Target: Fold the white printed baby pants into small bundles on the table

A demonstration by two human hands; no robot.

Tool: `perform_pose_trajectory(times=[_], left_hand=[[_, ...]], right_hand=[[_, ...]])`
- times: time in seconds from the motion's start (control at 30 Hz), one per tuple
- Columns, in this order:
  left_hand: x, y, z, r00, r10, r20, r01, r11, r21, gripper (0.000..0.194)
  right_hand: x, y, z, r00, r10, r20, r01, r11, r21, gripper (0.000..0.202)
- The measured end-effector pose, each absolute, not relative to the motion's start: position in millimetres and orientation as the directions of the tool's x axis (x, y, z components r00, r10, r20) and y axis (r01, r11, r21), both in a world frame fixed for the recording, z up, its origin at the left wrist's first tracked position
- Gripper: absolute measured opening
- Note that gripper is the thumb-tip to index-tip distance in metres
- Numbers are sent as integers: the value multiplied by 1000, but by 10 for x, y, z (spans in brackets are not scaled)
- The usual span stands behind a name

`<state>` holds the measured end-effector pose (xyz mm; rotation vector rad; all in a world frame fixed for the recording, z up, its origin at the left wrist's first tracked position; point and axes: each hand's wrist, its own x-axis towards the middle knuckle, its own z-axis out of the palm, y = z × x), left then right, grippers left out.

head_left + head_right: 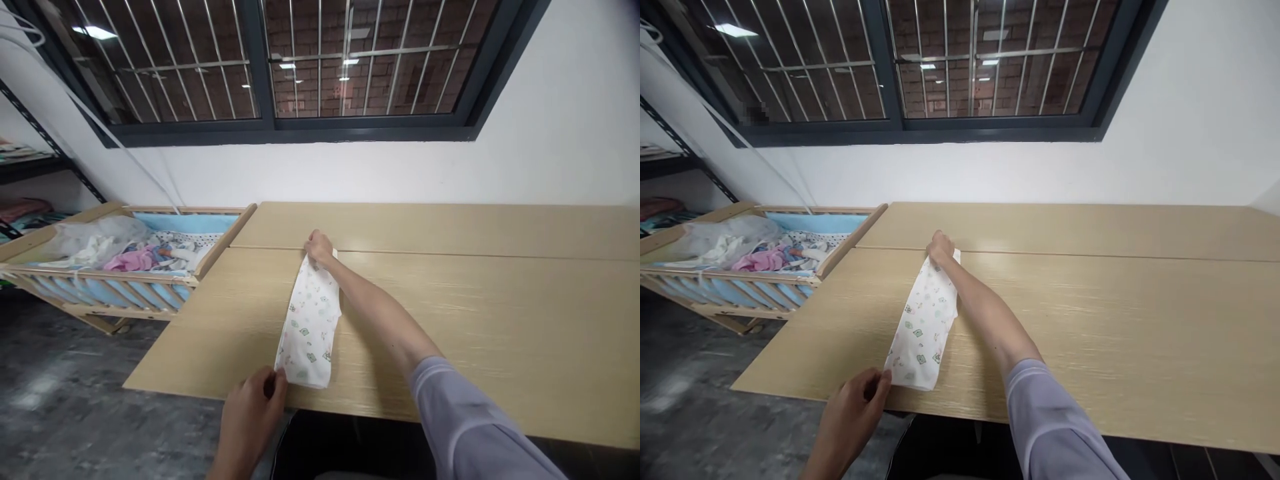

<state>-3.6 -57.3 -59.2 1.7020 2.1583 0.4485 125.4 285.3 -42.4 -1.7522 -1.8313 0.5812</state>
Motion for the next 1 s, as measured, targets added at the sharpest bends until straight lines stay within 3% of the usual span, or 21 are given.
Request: perform_pose_trajectory(times=[0.1, 0.2, 0.3, 0.43, 0.53, 0.6, 0.73, 1.0], left_hand=[[-31, -610, -561, -266, 963, -35, 914, 263, 308, 40], [24, -700, -518, -196, 932, 305, 963, 125, 238, 34], [152, -812, -568, 85, 803, 590, 978, -181, 107, 27], [341, -938, -828, 298, 755, 585, 950, -297, -100, 53], [399, -996, -1030, 336, 767, 546, 942, -283, -180, 61], [402, -1017, -1103, 347, 762, 548, 938, -278, -207, 62], [393, -1024, -1111, 332, 778, 533, 943, -259, -210, 64], [353, -994, -1050, 368, 760, 536, 929, -283, -238, 60]], right_hand=[[1216, 2770, -383, -45, 994, 104, 787, 99, -609, 23], [1260, 2535, -332, -184, 961, 208, 772, 273, -574, 29], [1362, 2094, -295, -538, 786, 304, 611, 612, -502, 46], [1525, 1341, -280, -890, 420, 177, 305, 838, -452, 68], [1633, 906, -337, -975, 189, 120, 116, 887, -447, 68], [1695, 776, -415, -988, 107, 113, 47, 897, -440, 66], [1786, 977, -602, -989, 145, 25, 120, 895, -430, 65], [1860, 2446, -828, -863, 503, -48, 490, 810, -322, 73]])
